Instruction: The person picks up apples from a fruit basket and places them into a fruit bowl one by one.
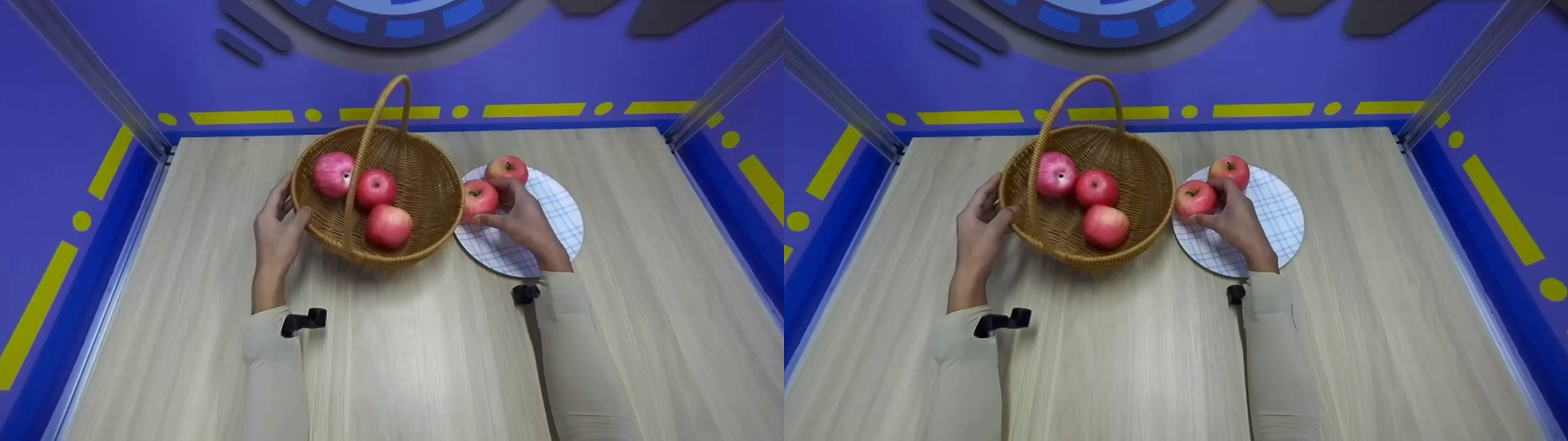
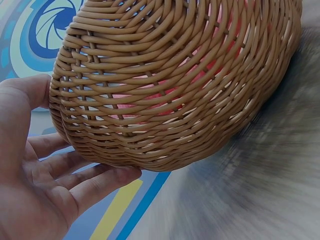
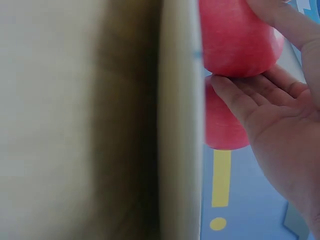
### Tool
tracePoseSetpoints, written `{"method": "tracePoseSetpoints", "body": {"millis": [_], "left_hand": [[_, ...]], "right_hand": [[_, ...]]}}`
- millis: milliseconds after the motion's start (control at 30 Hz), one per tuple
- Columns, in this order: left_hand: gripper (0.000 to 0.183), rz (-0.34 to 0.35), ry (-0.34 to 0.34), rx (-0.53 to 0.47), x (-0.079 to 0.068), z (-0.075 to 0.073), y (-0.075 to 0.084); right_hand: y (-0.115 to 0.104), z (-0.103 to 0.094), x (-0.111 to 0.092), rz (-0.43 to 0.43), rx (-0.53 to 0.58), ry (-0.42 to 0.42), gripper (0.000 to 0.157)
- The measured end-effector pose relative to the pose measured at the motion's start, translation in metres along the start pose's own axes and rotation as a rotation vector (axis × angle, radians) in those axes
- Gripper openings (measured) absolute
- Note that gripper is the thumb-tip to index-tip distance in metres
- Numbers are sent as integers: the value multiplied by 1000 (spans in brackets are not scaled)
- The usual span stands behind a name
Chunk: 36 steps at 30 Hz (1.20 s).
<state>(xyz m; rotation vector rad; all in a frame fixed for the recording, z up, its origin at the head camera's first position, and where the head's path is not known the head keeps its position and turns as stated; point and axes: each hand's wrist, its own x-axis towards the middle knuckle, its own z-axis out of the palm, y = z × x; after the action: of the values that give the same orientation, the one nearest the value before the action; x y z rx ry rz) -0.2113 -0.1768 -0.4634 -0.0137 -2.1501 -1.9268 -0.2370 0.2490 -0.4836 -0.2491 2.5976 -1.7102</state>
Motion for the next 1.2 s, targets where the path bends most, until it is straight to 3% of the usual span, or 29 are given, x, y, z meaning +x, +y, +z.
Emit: {"method": "tracePoseSetpoints", "body": {"millis": [400,867,1200], "left_hand": [[68,1,0,-2,0,0,1],[66,-10,-2,33,-1,0,1],[67,-20,0,14,-1,0,0]], "right_hand": [[10,-3,3,-16,-97,11,76],[6,-3,4,-135,-208,53,79],[6,-3,6,-105,-237,57,79]]}}
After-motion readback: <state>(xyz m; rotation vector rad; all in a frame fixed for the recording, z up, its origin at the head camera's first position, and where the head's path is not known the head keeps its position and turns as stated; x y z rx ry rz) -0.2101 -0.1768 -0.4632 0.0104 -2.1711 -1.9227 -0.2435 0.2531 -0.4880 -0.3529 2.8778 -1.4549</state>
